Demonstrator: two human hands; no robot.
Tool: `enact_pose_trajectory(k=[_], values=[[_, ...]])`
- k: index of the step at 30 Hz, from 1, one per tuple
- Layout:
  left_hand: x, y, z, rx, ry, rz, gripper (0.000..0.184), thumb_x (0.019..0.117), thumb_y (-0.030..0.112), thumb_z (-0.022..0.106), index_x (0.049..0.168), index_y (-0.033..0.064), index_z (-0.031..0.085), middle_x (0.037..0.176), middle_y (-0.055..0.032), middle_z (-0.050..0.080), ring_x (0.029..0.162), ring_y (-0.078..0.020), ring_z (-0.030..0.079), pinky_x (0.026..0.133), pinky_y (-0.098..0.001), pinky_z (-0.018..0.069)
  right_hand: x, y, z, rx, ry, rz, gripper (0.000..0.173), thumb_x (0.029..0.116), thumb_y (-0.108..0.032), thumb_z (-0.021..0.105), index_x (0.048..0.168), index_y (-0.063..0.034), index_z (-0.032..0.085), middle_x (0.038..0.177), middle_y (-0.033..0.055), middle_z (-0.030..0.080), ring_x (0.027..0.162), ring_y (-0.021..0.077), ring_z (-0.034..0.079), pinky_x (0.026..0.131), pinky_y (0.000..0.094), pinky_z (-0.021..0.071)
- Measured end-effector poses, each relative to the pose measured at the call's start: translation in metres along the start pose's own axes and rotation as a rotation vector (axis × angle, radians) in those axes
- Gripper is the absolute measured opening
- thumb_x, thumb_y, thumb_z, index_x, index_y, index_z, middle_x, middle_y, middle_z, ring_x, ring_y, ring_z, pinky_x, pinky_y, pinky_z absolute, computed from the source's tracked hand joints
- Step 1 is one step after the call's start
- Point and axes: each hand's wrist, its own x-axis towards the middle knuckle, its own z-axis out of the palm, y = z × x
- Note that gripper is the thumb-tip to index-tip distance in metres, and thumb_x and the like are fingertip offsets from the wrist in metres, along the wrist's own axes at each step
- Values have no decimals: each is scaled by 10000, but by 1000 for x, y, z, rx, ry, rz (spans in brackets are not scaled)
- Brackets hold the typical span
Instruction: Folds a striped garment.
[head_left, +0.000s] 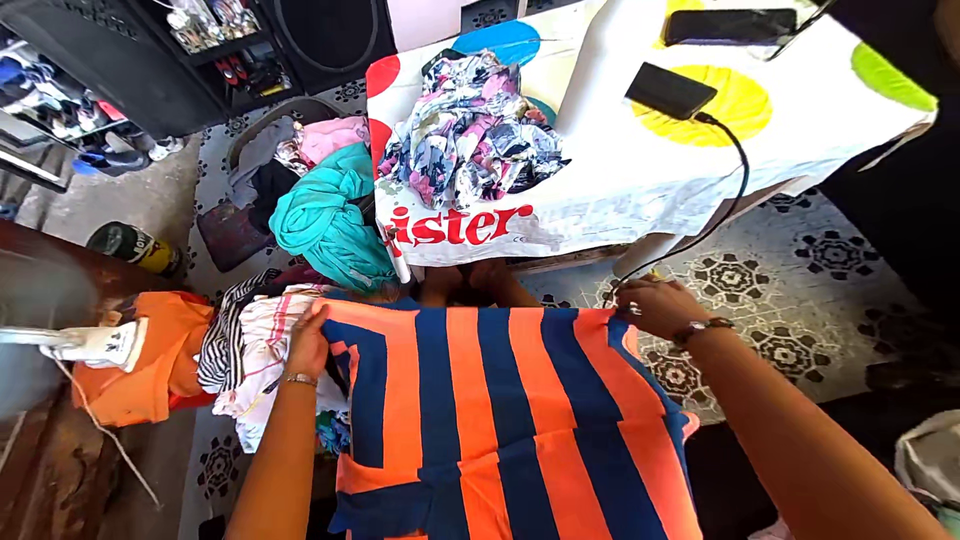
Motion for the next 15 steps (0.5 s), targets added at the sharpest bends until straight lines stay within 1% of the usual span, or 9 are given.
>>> enact_pose_trajectory(k=[3, 5, 6, 8, 10, 11, 12, 14, 15], values=[[-36, 29, -27, -166, -112, 176, 222, 1056, 40, 417, 1240, 24, 540, 1073, -42, 704, 1012, -148, 690, 943, -391, 575, -47, 7, -26, 280, 274, -95, 150, 860, 59, 761, 998, 107, 724, 1172, 305, 682, 1207, 512, 587, 1033, 701, 409], [-67, 38, -52, -200, -199, 290, 201, 996, 22, 491, 1130, 90, 625, 1058, -15, 736, 1027, -149, 699, 957, -399, 572, -88, 8, -36, 345, 376, -76, 162, 842, 74, 779, 976, 117, 698, 1093, 316, 680, 1108, 508, 628, 977, 694, 450], [-84, 39, -66, -189, -228, 330, 178, 962, 58, 573, 1071, 141, 687, 1057, 1, 745, 1023, -140, 698, 951, -389, 570, -111, 9, -38, 345, 414, -69, 173, 826, 74, 792, 958, 115, 687, 1054, 318, 674, 1060, 514, 633, 939, 705, 458], [-122, 40, -91, -129, -295, 367, 131, 899, 219, 737, 1011, 267, 784, 1082, 52, 758, 1027, -91, 696, 944, -327, 568, -152, 19, -28, 320, 473, -112, 161, 812, 54, 789, 923, 92, 679, 972, 298, 668, 970, 502, 638, 866, 705, 471], [-158, 33, -113, -32, -358, 350, 97, 855, 355, 788, 950, 353, 805, 1045, 111, 768, 977, -23, 701, 883, -245, 580, -187, 29, -3, 240, 469, -163, 143, 806, -16, 737, 925, 54, 701, 917, 269, 670, 900, 495, 646, 794, 722, 475], [-173, 25, -124, 18, -388, 336, 92, 857, 381, 785, 945, 365, 806, 1036, 126, 769, 962, -3, 700, 857, -221, 582, -203, 29, 9, 195, 421, -162, 143, 802, -12, 732, 934, 43, 720, 918, 281, 675, 910, 524, 648, 796, 752, 464], [-184, 16, -132, 69, -420, 326, 96, 874, 382, 767, 960, 367, 807, 1046, 131, 768, 975, -1, 699, 866, -218, 579, -217, 23, 19, 139, 337, -122, 141, 807, 10, 743, 947, 24, 746, 951, 301, 688, 962, 559, 644, 840, 787, 444], [-199, -3, -143, 177, -494, 315, 121, 933, 378, 698, 992, 353, 801, 1080, 112, 767, 1051, -45, 698, 948, -269, 566, -232, 2, 32, 67, 155, 26, 205, 834, 54, 742, 1020, -20, 787, 1108, 317, 689, 1124, 574, 597, 972, 793, 372], [-203, -11, -146, 209, -511, 309, 135, 951, 354, 675, 987, 318, 800, 1080, 74, 770, 1076, -94, 703, 978, -316, 563, -233, -9, 38, 59, 159, 43, 233, 837, 71, 734, 1045, -22, 785, 1162, 317, 678, 1156, 569, 589, 988, 787, 371]])
